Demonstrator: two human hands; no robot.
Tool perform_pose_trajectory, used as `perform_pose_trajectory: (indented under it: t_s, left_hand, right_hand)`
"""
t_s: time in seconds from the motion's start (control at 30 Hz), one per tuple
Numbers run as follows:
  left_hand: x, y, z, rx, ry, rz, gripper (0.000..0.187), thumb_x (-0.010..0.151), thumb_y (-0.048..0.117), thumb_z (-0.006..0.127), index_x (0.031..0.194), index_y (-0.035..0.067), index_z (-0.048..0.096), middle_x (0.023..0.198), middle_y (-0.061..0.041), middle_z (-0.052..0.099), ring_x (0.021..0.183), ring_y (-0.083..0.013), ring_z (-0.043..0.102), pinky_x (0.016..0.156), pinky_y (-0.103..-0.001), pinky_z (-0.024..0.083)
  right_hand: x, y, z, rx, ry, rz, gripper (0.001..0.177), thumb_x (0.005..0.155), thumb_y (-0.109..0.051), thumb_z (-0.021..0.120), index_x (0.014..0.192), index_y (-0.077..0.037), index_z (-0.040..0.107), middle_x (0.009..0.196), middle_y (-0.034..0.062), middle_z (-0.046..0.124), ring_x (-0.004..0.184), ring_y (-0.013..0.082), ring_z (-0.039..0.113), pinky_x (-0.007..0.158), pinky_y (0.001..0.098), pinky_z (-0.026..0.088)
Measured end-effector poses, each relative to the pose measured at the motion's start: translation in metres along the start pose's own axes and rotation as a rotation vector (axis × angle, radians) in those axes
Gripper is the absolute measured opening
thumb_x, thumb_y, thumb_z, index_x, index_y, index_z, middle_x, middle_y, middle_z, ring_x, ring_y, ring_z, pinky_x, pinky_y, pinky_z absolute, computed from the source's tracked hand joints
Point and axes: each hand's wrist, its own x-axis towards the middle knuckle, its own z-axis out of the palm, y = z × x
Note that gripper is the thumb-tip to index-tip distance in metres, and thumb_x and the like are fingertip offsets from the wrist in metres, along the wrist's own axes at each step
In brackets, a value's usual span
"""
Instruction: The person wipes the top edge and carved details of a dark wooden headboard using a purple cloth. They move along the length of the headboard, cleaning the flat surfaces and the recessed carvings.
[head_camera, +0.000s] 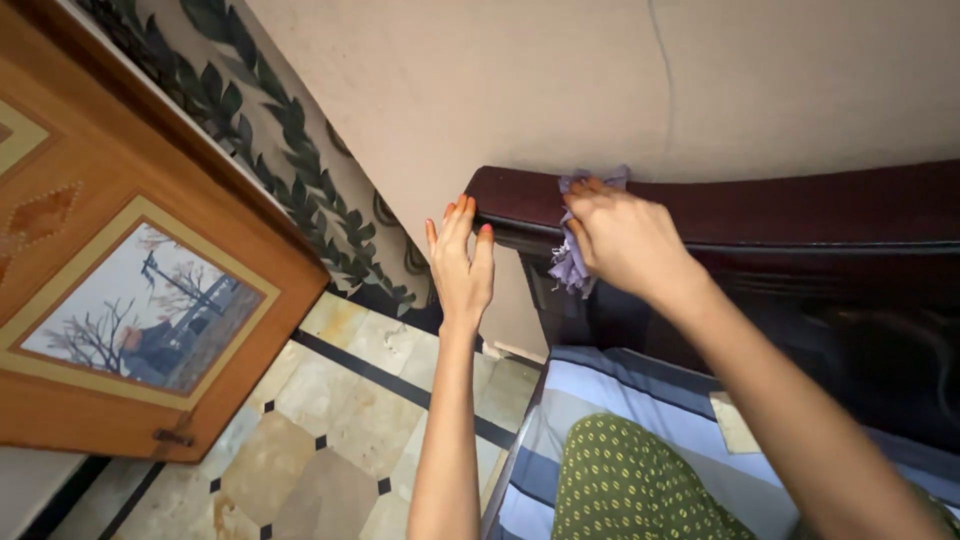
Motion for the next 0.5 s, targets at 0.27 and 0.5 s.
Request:
perform_pose_trajectory:
  t_s: [0.27, 0.5]
  left_hand:
    - [-0.007, -0.013, 0.008, -0.203, 0.074, -0.016, 0.058, 0.111, 0.034, 0.025, 0.133, 0.000, 0.067, 0.144, -0.017, 0.064, 0.143, -0.0357, 0.052, 0.124, -0.044, 0.031]
    - [-0.003, -0.024, 0.001, -0.755, 0.076, -0.225, 0.071, 0.111, 0.045, 0.016, 0.141, -0.004, 0.058, 0.148, -0.018, 0.059, 0.146, -0.0323, 0.046, 0.126, -0.044, 0.027]
  right_hand:
    - [0.040, -0.014, 0.056, 0.045, 0.214, -0.182, 0.039, 0.096, -0.023, 0.060, 0.122, 0.006, 0.065, 0.130, 0.0257, 0.065, 0.127, 0.0370, 0.060, 0.102, 0.0451, 0.051]
    - [0.091, -0.045, 0.102, 0.077, 0.154, -0.244, 0.041, 0.092, -0.021, 0.059, 0.122, 0.007, 0.063, 0.133, 0.0236, 0.063, 0.133, 0.0358, 0.055, 0.105, 0.0432, 0.049]
